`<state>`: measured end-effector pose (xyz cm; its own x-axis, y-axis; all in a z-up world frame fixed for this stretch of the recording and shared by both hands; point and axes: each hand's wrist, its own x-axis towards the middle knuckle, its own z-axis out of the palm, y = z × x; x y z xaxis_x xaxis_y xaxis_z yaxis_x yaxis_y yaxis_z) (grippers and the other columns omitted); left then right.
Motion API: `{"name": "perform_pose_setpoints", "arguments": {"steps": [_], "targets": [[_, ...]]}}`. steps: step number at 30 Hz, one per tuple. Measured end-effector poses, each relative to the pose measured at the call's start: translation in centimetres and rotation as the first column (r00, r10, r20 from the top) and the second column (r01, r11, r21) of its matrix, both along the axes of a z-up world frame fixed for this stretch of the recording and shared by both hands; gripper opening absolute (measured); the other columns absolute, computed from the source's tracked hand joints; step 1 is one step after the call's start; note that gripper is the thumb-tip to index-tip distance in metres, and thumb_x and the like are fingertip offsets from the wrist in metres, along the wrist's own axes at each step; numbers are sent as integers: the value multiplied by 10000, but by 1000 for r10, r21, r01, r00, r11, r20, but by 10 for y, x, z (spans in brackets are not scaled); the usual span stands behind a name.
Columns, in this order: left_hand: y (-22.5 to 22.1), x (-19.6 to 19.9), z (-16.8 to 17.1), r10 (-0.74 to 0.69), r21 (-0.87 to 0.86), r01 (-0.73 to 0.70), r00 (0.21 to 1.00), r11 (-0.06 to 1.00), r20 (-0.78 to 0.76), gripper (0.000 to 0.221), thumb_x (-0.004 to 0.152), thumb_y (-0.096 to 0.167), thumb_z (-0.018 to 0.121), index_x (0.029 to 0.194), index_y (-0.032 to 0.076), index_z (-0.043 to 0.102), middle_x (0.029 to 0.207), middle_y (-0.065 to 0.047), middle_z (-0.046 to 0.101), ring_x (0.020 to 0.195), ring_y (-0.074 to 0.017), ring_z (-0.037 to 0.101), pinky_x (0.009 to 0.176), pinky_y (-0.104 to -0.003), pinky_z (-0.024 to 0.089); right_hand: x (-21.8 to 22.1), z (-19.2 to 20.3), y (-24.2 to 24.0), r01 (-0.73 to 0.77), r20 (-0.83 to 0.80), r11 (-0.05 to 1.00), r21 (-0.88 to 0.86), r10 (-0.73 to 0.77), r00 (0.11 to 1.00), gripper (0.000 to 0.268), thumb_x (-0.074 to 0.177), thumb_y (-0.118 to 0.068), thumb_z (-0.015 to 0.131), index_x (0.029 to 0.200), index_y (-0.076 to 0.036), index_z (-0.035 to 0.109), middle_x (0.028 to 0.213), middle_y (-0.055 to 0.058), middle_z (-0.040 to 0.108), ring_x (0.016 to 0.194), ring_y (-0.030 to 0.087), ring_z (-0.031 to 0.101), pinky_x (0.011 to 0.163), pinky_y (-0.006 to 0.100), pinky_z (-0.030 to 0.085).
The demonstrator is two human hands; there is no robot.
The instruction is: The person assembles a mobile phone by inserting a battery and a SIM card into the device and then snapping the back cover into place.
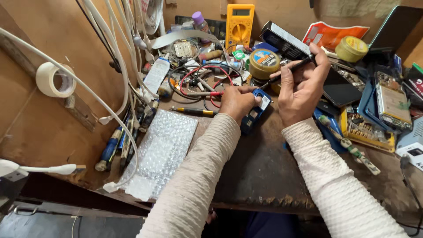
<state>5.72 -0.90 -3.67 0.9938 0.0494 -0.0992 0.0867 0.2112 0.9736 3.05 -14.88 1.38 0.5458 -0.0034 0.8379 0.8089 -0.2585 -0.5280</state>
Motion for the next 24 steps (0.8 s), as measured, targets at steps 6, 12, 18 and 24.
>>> {"name": "perform_pose_setpoints", "arguments": {"steps": [6, 12, 18, 24], "targets": [[4, -9, 13, -1, -22, 1, 1000, 1000, 1, 354, 734, -33, 733, 1082, 5, 790, 920, -99, 792, 770, -165, 728, 699, -301, 583, -2, 4, 3, 19, -42, 999, 37, -18, 999, 530, 1159, -7, 643, 1539, -14, 274, 1098, 105, 657, 945, 156, 720, 858, 243, 581], [5, -12, 16, -1, 3, 1, 999, 1000, -49, 354, 740, -20, 737, 1088, 21, 790, 922, -88, 789, 775, -164, 724, 699, -307, 579, -1, 6, 5, -6, -57, 998, 68, 10, 998, 529, 1139, -7, 639, 1527, -9, 279, 1094, 106, 644, 941, 167, 717, 864, 256, 587], [6, -16, 22, -3, -17, 3, 1000, 1000, -31, 346, 740, -17, 737, 1079, 17, 796, 917, -85, 790, 778, -157, 724, 709, -299, 582, -1, 10, 9, -36, -46, 995, 89, 40, 998, 562, 1125, -8, 638, 1561, -17, 284, 1087, 106, 625, 937, 169, 712, 931, 294, 597], [7, -19, 25, 4, 21, -3, 1000, 1000, -26, 349, 729, -11, 746, 1074, 20, 796, 898, -87, 794, 771, -153, 731, 715, -296, 585, -8, 16, 14, 28, -69, 998, 57, -24, 997, 550, 1107, -7, 625, 1542, -13, 289, 1114, 108, 645, 970, 177, 715, 911, 293, 602]]}}
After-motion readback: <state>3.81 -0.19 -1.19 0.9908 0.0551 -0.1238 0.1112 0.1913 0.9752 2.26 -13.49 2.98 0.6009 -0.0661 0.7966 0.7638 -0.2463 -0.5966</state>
